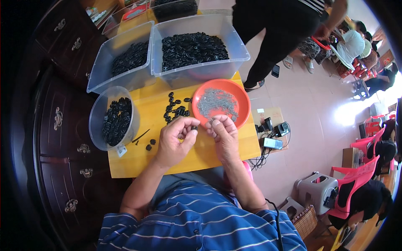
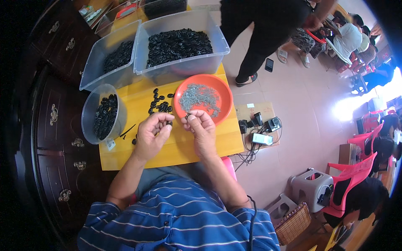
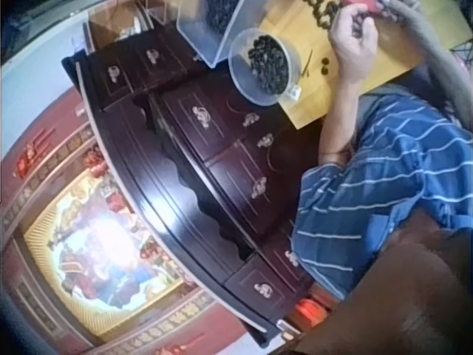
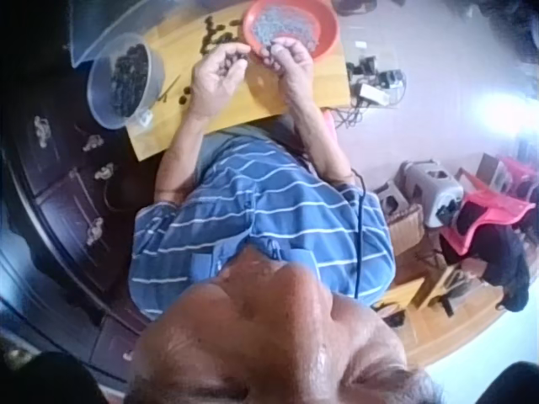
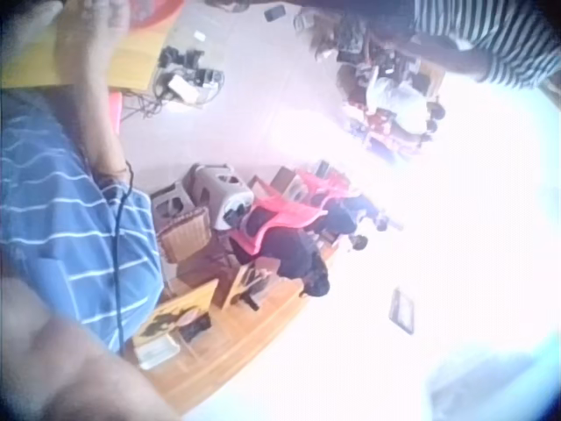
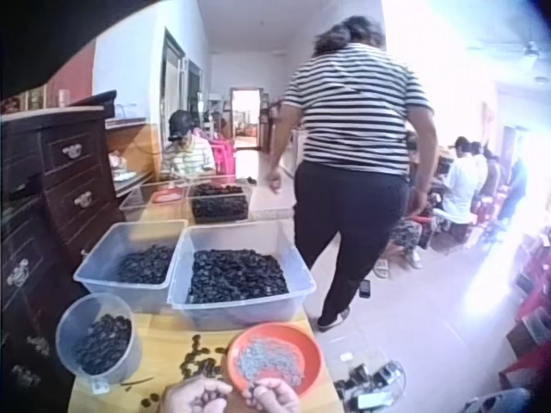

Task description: The person sits at a yellow table and repeatedly picks up small black plastic components and silver metal pins. They insert the pins into the components by hand and place the assembled units into a red bowl. The person continues this repetitive assembly process throughout the clip.

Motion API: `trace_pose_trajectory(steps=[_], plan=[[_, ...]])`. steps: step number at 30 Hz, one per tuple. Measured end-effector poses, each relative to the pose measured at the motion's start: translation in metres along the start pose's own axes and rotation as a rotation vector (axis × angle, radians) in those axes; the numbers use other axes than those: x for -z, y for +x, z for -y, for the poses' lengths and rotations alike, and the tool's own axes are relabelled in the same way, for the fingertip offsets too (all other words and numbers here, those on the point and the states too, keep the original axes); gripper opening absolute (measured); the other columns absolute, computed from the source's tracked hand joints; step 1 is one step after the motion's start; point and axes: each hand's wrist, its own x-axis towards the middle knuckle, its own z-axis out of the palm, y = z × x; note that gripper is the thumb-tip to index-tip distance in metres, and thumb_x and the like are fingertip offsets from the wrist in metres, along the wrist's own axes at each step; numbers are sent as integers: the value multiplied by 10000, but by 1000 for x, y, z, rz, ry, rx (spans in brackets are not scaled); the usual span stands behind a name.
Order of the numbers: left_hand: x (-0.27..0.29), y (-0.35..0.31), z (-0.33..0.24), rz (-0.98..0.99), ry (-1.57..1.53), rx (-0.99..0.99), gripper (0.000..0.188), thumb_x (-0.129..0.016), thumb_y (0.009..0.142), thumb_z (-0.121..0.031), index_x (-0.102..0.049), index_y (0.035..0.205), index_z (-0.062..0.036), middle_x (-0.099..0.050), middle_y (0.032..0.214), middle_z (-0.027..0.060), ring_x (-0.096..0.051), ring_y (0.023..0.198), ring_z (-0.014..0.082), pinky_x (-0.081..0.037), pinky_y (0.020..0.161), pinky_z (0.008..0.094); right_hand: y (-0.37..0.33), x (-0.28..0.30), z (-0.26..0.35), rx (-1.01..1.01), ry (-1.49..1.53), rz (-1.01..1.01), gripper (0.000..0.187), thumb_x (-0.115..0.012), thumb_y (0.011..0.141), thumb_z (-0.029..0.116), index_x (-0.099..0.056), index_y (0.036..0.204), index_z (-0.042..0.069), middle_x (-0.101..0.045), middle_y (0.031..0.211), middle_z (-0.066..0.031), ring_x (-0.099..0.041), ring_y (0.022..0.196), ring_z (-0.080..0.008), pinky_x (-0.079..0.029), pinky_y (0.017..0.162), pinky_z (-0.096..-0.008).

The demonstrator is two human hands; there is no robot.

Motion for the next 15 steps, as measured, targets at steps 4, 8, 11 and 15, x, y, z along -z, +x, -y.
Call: trace_pose_trajectory(steps=[4,8,11,15], plan=[[-1,13,1,3,-68,-32,242,-643,903,52,-647,1142,13,-633,912,6,-575,745,27,-483,672,192,-3,-3,0,1,-26,22,99,-635,997,96,-614,1088,63,-702,962,-61,-624,828,-105,-501,778,-252],[-6,20,2,14,-50,-105,251,-657,878,66,-661,1122,5,-708,923,55,-674,728,67,-537,660,226,-2,-1,1,-2,-19,49,92,-637,995,100,-616,1077,61,-694,957,-53,-622,834,-107,-497,782,-255],[-6,22,-2,31,-13,-120,256,-641,889,70,-667,1138,15,-700,943,40,-653,752,46,-526,686,204,-2,-2,3,39,-57,43,90,-640,992,87,-622,1075,58,-690,944,-43,-627,837,-107,-495,797,-261],[-4,24,-4,9,18,-155,245,-667,856,79,-663,1094,22,-706,937,83,-709,733,109,-558,668,250,-3,1,4,86,-124,68,95,-642,991,75,-629,1081,48,-692,941,-34,-648,857,-104,-506,807,-269]])
